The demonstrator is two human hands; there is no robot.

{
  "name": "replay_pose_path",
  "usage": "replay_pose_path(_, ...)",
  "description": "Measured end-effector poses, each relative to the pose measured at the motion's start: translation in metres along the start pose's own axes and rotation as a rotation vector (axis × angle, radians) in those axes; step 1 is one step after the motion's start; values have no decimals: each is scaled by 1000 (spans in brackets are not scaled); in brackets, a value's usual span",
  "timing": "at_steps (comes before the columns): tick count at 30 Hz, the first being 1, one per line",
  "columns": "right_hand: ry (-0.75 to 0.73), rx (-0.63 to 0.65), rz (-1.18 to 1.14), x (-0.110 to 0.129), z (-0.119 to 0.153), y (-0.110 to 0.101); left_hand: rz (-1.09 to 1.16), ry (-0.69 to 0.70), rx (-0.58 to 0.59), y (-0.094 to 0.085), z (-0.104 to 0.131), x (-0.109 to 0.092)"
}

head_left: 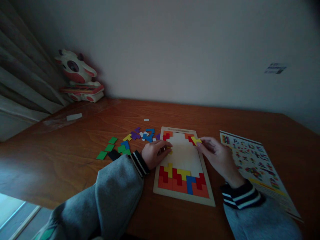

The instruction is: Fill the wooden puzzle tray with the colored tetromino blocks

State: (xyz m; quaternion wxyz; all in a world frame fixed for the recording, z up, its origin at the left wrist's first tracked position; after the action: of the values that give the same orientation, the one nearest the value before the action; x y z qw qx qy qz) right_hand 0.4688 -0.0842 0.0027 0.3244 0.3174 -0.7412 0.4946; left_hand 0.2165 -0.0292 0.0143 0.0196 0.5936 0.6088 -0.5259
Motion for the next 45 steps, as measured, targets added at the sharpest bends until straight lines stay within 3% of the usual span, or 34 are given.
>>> replay_pose_path(5,-225,31,197,17,1,0,-2,2,-7,0,0,0)
replay_pose_path(12,-110,24,146,12,3,2,54,-71,-46,-3,0,0)
replay_pose_path(20,-236,-59,225,16,0,-3,-5,-9,-91,-2,0,2)
replay_pose_path(29,-85,-105,148,6,0,-3,18,-10,-90,-1,0,5)
replay_pose_path(36,-55,9,33,5,3,4,2,-14,-49,-1,1,3)
replay_pose_path(41,-103,89,204,7,6,12,16,-26,-33,-1,1,2)
replay_pose_path(45,-206,79,396,10,6,14,11,-31,-18,0,1,2)
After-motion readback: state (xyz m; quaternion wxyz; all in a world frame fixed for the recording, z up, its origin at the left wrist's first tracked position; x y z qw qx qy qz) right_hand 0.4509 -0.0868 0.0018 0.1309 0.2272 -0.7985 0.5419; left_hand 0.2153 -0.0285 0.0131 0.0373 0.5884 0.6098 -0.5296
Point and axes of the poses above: each hand's wrist, its own z-axis away from the middle knuckle, its own y-axis out of the palm, x = y × z, the point moved 3 cm from there along -z, towards the middle knuckle, and after that the axes turned 6 degrees about z, right-handed, at the moved point
